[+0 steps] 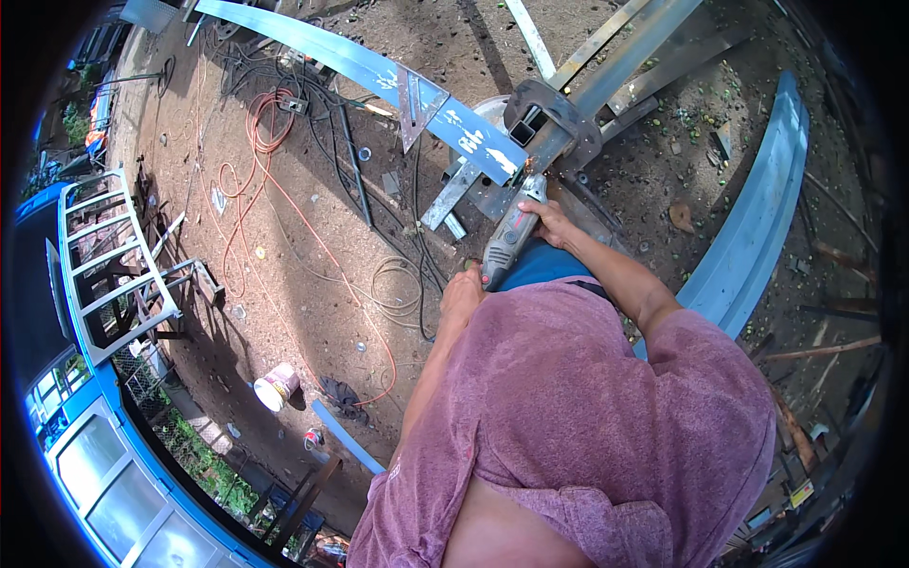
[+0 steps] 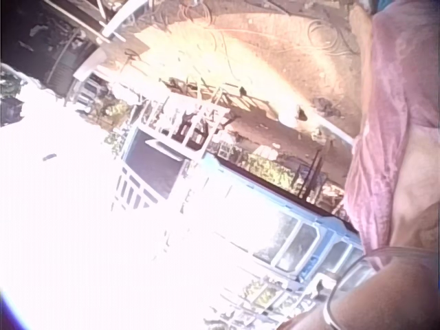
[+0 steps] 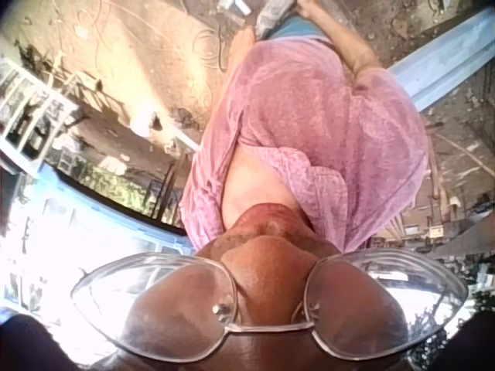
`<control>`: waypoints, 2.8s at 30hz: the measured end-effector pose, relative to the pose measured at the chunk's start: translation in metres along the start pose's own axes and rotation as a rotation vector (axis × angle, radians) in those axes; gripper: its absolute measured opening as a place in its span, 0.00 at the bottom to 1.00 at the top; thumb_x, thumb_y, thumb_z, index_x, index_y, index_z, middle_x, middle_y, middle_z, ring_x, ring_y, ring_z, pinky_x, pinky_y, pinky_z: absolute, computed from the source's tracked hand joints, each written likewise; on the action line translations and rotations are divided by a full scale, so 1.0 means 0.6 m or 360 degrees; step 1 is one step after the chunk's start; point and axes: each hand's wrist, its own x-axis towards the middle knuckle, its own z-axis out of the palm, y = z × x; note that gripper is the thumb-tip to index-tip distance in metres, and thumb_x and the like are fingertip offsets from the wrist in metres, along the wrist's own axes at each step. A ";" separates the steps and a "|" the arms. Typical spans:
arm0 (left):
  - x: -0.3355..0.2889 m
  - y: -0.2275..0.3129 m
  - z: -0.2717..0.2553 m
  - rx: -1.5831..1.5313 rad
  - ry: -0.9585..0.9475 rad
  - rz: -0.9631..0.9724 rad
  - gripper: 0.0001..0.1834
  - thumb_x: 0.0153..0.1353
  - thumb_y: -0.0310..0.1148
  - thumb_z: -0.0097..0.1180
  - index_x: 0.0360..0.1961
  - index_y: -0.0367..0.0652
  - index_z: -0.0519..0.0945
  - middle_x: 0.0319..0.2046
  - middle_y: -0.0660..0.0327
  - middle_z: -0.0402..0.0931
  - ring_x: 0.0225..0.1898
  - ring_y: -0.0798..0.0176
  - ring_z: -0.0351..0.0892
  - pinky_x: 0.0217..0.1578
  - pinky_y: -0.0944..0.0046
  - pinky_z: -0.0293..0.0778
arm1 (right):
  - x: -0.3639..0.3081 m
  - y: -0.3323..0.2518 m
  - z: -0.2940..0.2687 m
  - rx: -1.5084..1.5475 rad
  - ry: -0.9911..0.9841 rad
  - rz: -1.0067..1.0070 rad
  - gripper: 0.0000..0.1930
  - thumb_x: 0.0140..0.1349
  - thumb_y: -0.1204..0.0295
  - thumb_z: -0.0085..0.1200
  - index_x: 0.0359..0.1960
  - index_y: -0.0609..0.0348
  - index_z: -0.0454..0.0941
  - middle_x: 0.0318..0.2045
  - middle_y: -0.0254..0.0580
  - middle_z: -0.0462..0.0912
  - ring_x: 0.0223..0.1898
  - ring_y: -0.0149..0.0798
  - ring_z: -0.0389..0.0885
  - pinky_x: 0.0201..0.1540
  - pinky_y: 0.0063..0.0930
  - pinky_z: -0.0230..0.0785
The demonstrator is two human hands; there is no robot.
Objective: Marking metal beams and cutting them with an angle grinder while secured by a clamp.
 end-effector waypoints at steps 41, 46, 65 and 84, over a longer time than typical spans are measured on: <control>0.016 -0.021 -0.010 -0.0039 0.0016 0.0116 0.26 0.47 0.37 0.62 0.49 0.36 0.78 0.41 0.39 0.82 0.47 0.39 0.82 0.48 0.46 0.77 | -0.002 0.001 0.007 0.0002 0.0098 -0.0021 0.29 0.52 0.59 0.69 0.53 0.60 0.75 0.44 0.47 0.83 0.46 0.47 0.83 0.50 0.55 0.76; 0.026 -0.021 -0.010 -0.0045 0.0044 0.0171 0.26 0.48 0.37 0.62 0.49 0.36 0.78 0.41 0.39 0.82 0.48 0.40 0.82 0.48 0.46 0.77 | -0.002 -0.005 0.012 -0.0023 0.0154 -0.0049 0.30 0.52 0.59 0.69 0.53 0.61 0.75 0.44 0.46 0.82 0.47 0.47 0.83 0.50 0.56 0.75; 0.030 -0.012 -0.035 -0.0009 -0.0072 0.0161 0.28 0.49 0.36 0.62 0.51 0.34 0.76 0.43 0.39 0.81 0.50 0.40 0.81 0.50 0.46 0.76 | 0.002 -0.014 0.007 0.0022 0.0095 -0.0113 0.28 0.53 0.60 0.69 0.52 0.62 0.75 0.43 0.46 0.82 0.46 0.45 0.83 0.50 0.53 0.76; 0.040 -0.023 -0.022 -0.0047 -0.0037 0.0193 0.30 0.48 0.36 0.62 0.55 0.36 0.77 0.45 0.41 0.82 0.51 0.42 0.82 0.51 0.48 0.77 | 0.007 -0.011 0.010 -0.0063 0.0137 0.0002 0.31 0.53 0.59 0.68 0.55 0.64 0.73 0.44 0.47 0.82 0.48 0.46 0.83 0.52 0.55 0.76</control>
